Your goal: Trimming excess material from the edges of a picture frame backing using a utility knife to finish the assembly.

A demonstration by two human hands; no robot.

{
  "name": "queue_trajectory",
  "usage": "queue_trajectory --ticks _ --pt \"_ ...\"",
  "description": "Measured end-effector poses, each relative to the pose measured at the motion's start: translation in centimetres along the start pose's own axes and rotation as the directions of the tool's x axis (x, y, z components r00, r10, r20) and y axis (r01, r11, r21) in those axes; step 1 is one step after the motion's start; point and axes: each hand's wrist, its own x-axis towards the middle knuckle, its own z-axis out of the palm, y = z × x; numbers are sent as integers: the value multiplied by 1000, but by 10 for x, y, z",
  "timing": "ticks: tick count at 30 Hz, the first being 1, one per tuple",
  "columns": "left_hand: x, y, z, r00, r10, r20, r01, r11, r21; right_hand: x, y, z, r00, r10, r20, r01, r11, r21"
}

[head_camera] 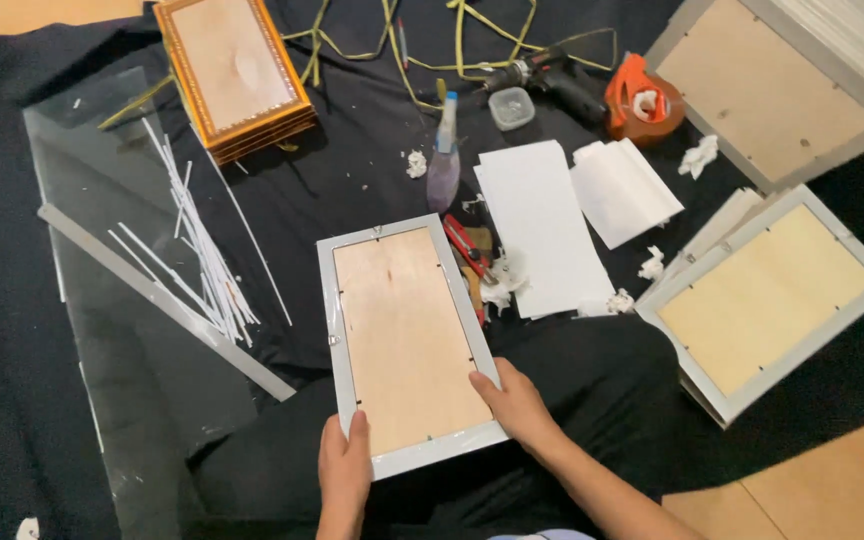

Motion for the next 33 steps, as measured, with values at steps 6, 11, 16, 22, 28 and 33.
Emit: queue_trajectory --ticks 6,11,16,22,28,33 --pt "-19 -27 37 973 184 138 -191 981 38 -53 29 -45 982 150 -114 -124 970 211" --pt "-37 32 77 908 303 290 -323 946 25 -59 62 -87 946 208 -247 -66 873 483" --pt "-15 59 115 634 618 466 -568 780 -263 -49 107 -144 894 249 -373 39 785 619" --pt "48 38 112 532 796 288 -847 510 153 -28 187 -212 736 226 -638 316 719 619" --pt "132 -63 106 741 610 279 -579 372 726 -10 252 -249 540 189 -820 415 788 455" --pt "119 -50 98 615 767 182 -630 339 698 2 276 -243 450 196 -871 434 804 406"
